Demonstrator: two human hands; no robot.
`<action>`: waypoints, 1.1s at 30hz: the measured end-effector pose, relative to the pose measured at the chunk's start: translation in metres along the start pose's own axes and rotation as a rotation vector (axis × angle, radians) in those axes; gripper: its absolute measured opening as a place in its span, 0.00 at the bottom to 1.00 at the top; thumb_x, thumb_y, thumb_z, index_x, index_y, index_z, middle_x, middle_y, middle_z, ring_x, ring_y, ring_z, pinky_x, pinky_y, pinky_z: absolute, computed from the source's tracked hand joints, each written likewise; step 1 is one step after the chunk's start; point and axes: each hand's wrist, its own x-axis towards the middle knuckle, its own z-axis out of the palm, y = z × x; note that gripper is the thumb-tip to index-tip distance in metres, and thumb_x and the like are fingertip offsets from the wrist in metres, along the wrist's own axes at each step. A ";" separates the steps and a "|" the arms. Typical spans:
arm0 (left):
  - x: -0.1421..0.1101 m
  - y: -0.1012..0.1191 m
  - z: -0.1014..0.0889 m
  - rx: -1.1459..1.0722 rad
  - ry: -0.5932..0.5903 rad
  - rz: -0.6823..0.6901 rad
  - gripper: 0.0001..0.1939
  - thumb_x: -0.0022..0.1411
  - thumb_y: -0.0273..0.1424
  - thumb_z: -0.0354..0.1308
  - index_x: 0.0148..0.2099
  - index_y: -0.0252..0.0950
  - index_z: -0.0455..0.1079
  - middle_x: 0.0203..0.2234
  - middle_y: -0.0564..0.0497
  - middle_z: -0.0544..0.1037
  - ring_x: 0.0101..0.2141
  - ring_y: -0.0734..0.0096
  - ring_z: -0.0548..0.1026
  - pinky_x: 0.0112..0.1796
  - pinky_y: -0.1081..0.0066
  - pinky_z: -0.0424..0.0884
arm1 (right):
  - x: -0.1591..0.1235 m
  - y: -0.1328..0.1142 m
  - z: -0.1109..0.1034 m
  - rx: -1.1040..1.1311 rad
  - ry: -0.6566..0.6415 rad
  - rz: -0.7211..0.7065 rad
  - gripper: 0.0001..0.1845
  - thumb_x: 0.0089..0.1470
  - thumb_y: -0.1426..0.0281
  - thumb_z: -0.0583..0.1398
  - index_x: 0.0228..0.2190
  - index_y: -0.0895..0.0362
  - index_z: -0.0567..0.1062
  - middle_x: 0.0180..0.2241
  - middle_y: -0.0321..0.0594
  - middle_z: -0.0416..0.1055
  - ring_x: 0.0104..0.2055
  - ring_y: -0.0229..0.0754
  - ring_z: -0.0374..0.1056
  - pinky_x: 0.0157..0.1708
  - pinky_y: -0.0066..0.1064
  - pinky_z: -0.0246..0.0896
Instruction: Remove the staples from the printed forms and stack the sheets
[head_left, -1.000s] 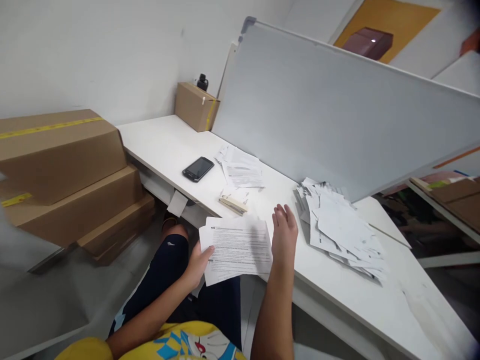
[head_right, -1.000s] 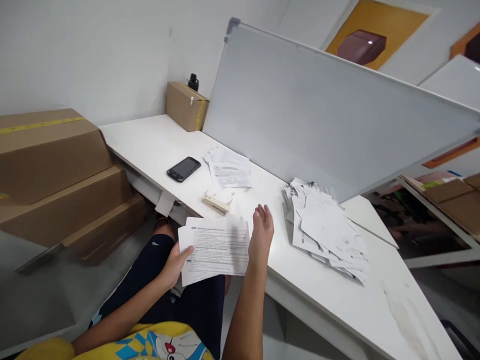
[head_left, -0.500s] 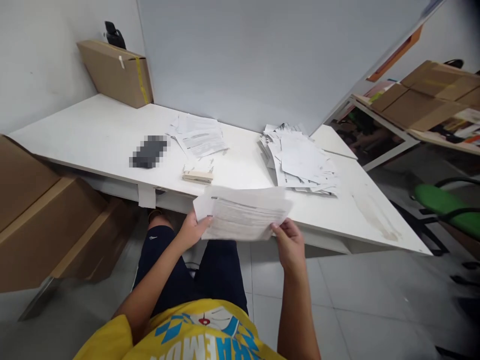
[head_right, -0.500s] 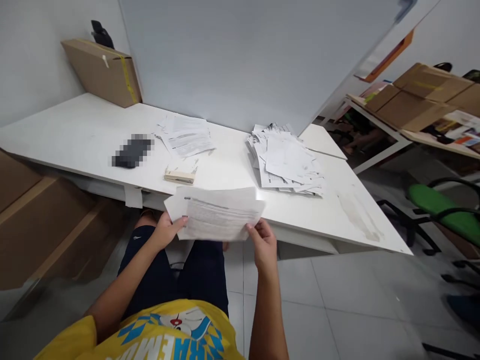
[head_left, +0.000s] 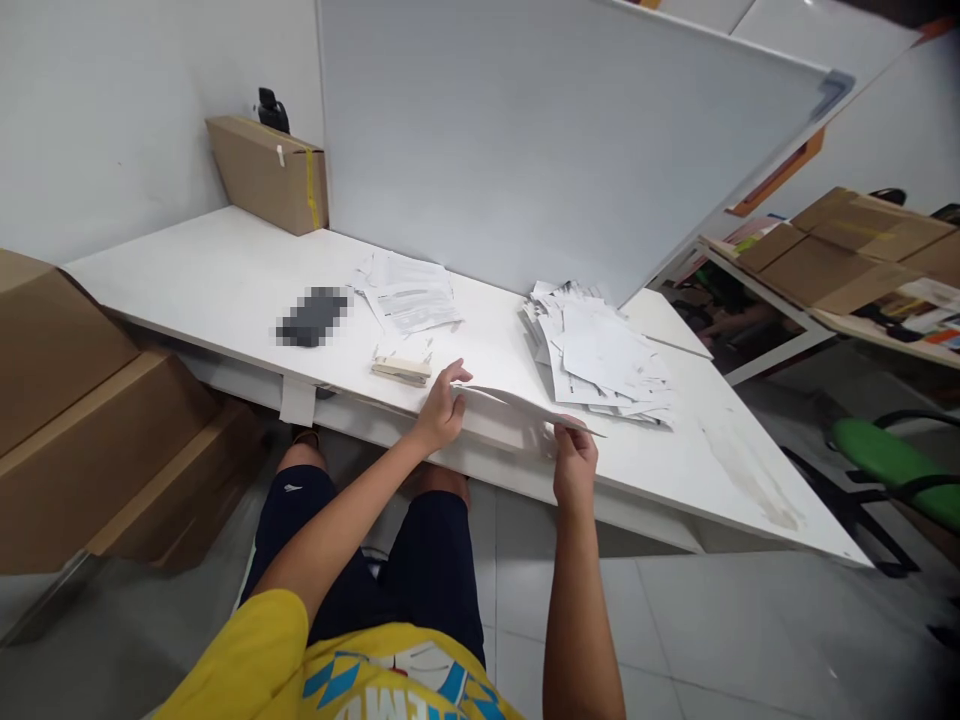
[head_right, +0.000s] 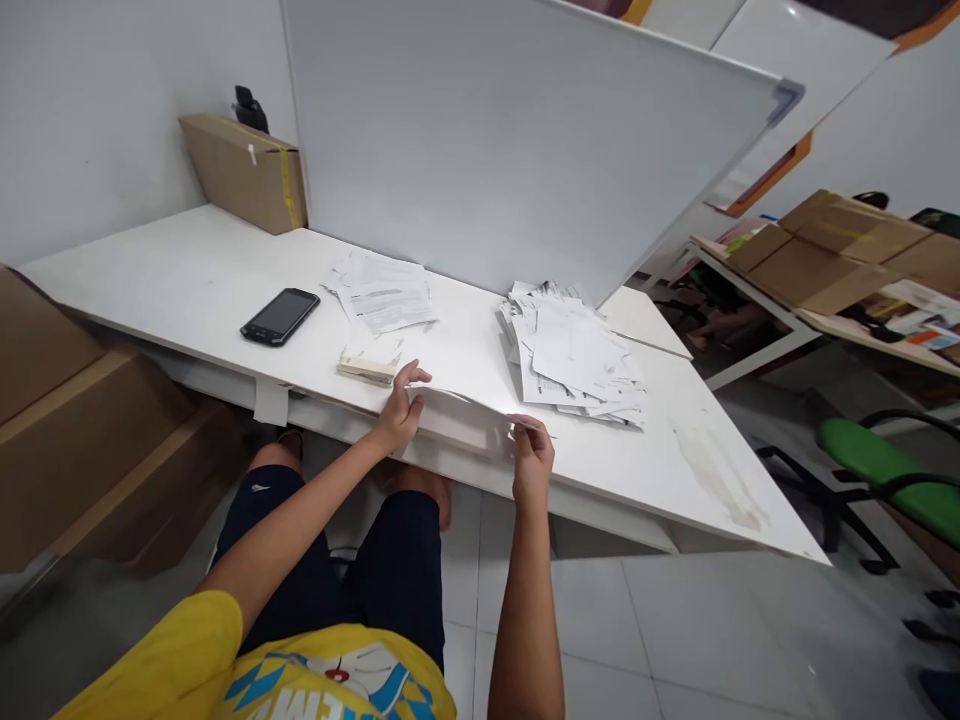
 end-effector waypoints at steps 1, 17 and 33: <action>-0.002 0.001 0.000 -0.010 -0.007 0.012 0.29 0.77 0.46 0.33 0.71 0.36 0.44 0.48 0.37 0.73 0.51 0.58 0.75 0.56 0.54 0.70 | -0.002 -0.001 0.000 0.003 0.025 -0.024 0.16 0.41 0.59 0.68 0.32 0.55 0.79 0.35 0.39 0.78 0.45 0.45 0.71 0.48 0.39 0.65; -0.040 0.034 -0.048 -0.382 -0.018 -0.670 0.23 0.70 0.30 0.52 0.65 0.39 0.61 0.47 0.43 0.76 0.42 0.65 0.78 0.44 0.66 0.76 | -0.047 -0.014 -0.020 -0.072 -0.100 0.309 0.29 0.36 0.57 0.73 0.41 0.55 0.80 0.30 0.38 0.79 0.34 0.44 0.75 0.37 0.36 0.71; -0.016 0.013 -0.082 0.541 -0.123 -0.140 0.27 0.71 0.22 0.41 0.68 0.33 0.62 0.67 0.40 0.67 0.70 0.52 0.58 0.68 0.46 0.60 | -0.038 -0.004 0.004 -0.143 -0.135 0.266 0.32 0.36 0.57 0.69 0.45 0.57 0.78 0.29 0.38 0.79 0.34 0.46 0.74 0.36 0.37 0.69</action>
